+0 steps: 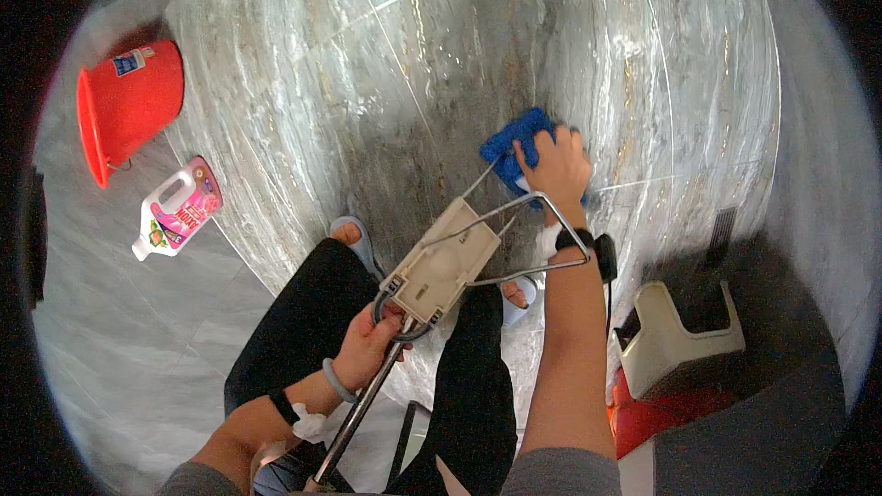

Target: Mopping the floor in a bathroom and then moving to mop the living room floor while adjusting furniture.

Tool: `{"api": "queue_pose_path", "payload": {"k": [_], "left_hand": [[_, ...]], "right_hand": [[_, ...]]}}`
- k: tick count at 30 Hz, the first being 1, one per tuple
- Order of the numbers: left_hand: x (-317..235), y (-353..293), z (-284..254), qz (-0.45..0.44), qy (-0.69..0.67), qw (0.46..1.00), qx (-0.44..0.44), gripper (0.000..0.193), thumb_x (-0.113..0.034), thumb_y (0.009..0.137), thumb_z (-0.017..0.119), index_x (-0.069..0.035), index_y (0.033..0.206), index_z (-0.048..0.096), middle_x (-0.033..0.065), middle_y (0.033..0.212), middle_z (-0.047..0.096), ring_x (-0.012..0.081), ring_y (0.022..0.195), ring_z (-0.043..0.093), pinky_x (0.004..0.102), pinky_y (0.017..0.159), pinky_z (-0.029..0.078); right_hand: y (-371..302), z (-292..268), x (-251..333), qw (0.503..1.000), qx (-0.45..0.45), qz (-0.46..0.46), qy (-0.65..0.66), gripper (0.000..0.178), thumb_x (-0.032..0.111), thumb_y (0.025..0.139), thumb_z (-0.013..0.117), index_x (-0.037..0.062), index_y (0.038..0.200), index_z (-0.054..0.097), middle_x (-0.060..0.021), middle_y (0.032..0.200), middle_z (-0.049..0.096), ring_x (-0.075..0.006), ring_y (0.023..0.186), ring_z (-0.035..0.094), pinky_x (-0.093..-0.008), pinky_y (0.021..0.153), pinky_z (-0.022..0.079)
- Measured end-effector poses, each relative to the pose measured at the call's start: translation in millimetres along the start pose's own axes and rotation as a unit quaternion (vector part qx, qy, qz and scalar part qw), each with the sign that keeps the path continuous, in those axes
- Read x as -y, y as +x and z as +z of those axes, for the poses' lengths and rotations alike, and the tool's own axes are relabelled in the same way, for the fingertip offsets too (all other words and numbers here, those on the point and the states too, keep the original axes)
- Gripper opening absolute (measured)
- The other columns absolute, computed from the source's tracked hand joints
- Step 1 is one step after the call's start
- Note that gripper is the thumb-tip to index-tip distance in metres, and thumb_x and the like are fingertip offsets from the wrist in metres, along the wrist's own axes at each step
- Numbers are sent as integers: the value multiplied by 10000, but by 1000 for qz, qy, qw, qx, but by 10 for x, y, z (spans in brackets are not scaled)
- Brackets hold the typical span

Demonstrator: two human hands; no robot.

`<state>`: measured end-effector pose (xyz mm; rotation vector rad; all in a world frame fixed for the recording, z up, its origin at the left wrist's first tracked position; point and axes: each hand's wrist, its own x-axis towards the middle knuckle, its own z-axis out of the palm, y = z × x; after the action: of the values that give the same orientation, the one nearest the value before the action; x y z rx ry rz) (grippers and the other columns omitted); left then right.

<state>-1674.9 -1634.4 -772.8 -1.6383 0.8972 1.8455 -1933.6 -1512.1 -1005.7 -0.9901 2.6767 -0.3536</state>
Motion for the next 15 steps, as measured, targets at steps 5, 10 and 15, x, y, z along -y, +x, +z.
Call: {"api": "queue_pose_path", "payload": {"k": [5, 10, 15], "left_hand": [[25, -6, 7, 22, -7, 1000, -10, 205, -161, 963, 457, -34, 1114, 512, 52, 918, 605, 117, 680, 616, 231, 536, 520], [174, 8, 16, 43, 9, 999, -1, 196, -213, 964, 498, -63, 1088, 516, 20, 892, 584, 94, 622, 569, 224, 507, 471], [5, -266, 97, 38, -4, 998, 46, 194, -273, 951, 548, -98, 1021, 502, -22, 749, 529, 71, 544, 510, 215, 454, 410]], "right_hand": [[235, -9, -81, 998, 36, -37, -29, 343, 455, 779, 650, 120, 728, 597, -78, 780, 552, -285, 796, 576, -426, 616, 497], [409, -493, -169, 953, 235, 164, 100, 516, 541, 861, 562, 127, 1156, 649, -218, 1092, 643, -376, 1055, 597, -437, 883, 473], [151, -1318, -421, 960, 164, 157, 163, 567, 545, 894, 536, 44, 1140, 638, -234, 982, 669, -384, 979, 628, -410, 850, 477]]}}
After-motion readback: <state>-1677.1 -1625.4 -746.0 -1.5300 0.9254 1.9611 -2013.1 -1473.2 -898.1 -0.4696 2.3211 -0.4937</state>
